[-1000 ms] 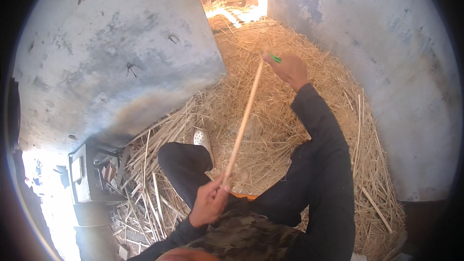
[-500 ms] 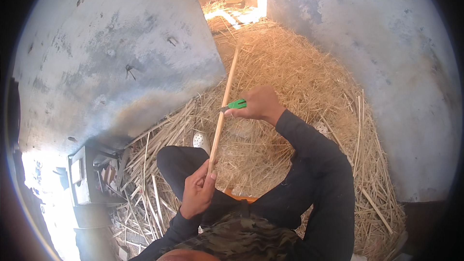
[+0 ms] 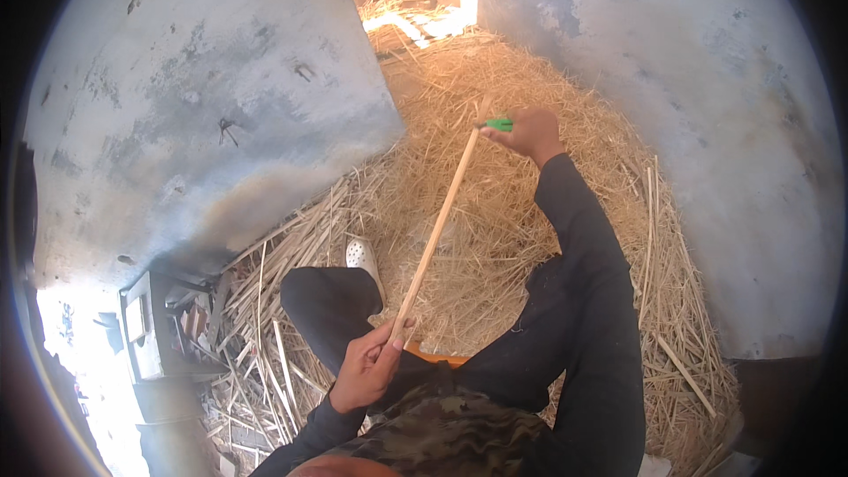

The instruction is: The person sits on a straw-covered floor and uses a green utility knife to shave a long, thin wooden stick. They hold the stick with their left hand and scrape the surface with the knife in their right hand, creating wood shavings that fall onto the straw.

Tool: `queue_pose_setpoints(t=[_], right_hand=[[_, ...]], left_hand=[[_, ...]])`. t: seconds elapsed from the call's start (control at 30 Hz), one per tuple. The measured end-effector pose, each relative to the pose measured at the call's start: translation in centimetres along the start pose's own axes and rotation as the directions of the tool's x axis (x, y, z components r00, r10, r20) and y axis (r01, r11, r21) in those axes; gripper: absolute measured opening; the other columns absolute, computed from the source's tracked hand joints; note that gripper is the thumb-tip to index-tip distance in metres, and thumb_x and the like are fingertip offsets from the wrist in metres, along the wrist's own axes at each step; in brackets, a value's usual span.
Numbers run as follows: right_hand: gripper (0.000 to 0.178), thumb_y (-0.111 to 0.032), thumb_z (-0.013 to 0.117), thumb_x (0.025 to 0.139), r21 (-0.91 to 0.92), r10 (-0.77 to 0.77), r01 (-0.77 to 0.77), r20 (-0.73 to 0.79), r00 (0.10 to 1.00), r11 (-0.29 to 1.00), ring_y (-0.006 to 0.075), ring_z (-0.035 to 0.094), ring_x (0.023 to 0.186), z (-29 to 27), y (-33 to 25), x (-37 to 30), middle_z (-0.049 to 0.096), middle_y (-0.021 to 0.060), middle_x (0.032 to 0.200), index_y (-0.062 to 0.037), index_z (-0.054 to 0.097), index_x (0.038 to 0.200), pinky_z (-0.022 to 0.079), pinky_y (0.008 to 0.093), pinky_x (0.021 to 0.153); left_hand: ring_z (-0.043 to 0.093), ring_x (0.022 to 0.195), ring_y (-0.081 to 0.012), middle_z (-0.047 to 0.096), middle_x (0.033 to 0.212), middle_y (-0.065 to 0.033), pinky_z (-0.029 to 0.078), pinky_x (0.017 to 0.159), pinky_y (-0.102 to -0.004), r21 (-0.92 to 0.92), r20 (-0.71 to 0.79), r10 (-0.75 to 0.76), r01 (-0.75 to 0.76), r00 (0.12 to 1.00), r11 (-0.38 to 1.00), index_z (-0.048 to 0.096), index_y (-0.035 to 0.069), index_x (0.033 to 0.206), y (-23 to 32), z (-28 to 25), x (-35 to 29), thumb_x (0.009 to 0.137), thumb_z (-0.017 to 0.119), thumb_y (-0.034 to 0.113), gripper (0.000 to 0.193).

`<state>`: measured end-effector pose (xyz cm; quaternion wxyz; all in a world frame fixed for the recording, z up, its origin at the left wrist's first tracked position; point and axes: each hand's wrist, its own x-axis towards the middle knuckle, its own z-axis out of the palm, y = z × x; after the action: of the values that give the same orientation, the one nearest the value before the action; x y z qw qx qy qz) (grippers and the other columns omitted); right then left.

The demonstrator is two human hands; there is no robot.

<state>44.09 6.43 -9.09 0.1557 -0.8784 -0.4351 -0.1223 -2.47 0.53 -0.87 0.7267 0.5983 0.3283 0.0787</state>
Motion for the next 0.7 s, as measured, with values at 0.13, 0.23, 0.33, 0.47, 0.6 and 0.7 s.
queue_pose_setpoints(t=[0.13,0.23,0.33,0.47,0.6,0.7], right_hand=[[0.077,-0.074,0.045,0.085,0.106,0.622,-0.664,0.269,0.736,0.740,0.0324,0.067,0.083,0.8,10.2,-1.0,0.070,0.0167,0.083,-0.0026,0.073,0.094,0.047,0.0477,0.081],[0.077,-0.074,0.043,0.086,0.149,0.404,-0.437,0.207,0.891,0.887,0.0294,0.064,0.072,0.1,7.1,-1.9,0.065,0.0138,0.072,-0.0018,0.070,0.082,0.046,0.0456,0.072],[0.077,-0.075,0.042,0.086,0.224,0.191,-0.249,0.252,0.949,0.942,0.0229,0.051,0.053,-0.5,1.4,-0.5,0.052,0.0074,0.055,-0.0047,0.062,0.064,0.041,0.0409,0.055],[0.074,-0.077,0.045,0.083,0.429,-0.318,0.217,0.178,0.931,0.877,0.0197,0.041,0.041,-2.5,-6.3,-5.4,0.043,0.0029,0.046,-0.0096,0.060,0.057,0.033,0.0373,0.042],[0.068,-0.076,0.055,0.077,0.540,-0.547,0.428,0.073,0.834,0.725,0.0246,0.050,0.040,-4.0,-10.5,-9.7,0.046,0.0060,0.045,-0.0108,0.059,0.056,0.038,0.0383,0.042],[0.067,-0.076,0.059,0.073,0.502,-0.659,0.562,0.023,0.751,0.658,0.0261,0.053,0.042,-4.0,-11.4,-11.3,0.048,0.0072,0.046,-0.0118,0.057,0.055,0.040,0.0378,0.042]], left_hand=[[0.033,0.058,0.0006,0.040,0.070,0.0086,0.025,0.050,-0.0174,0.006,0.060,-0.118,0.117,0.991,0.993,0.052,0.000,0.131,-1.3,-1.0,-6.4,0.101,0.049,0.015,0.033],[0.036,0.050,-0.0009,0.043,0.064,0.0071,0.027,0.046,-0.0177,-0.193,-0.082,-0.203,0.184,0.976,0.964,0.054,0.001,0.129,-3.7,-1.4,-4.5,0.102,0.048,0.017,0.032],[0.036,0.042,-0.0028,0.041,0.053,0.0053,0.029,0.043,-0.0183,-0.226,-0.051,-0.102,0.088,0.993,0.970,0.054,-0.001,0.125,-3.6,-1.3,-1.5,0.104,0.044,0.023,0.034],[0.033,0.037,-0.0048,0.039,0.048,0.0030,0.030,0.041,-0.0199,-0.278,0.004,-0.035,0.035,0.999,0.960,0.054,0.000,0.109,-2.0,-1.7,4.3,0.105,0.038,0.029,0.034],[0.029,0.034,-0.0069,0.036,0.046,0.0024,0.027,0.038,-0.0223,-0.535,0.078,0.043,0.005,0.996,0.845,0.050,0.004,0.096,-0.6,-1.3,7.0,0.106,0.032,0.031,0.034],[0.026,0.032,-0.0078,0.032,0.044,0.0034,0.025,0.038,-0.0229,-0.726,0.179,-0.049,0.166,0.983,0.667,0.046,0.008,0.094,0.7,-0.9,6.5,0.107,0.028,0.032,0.032]])
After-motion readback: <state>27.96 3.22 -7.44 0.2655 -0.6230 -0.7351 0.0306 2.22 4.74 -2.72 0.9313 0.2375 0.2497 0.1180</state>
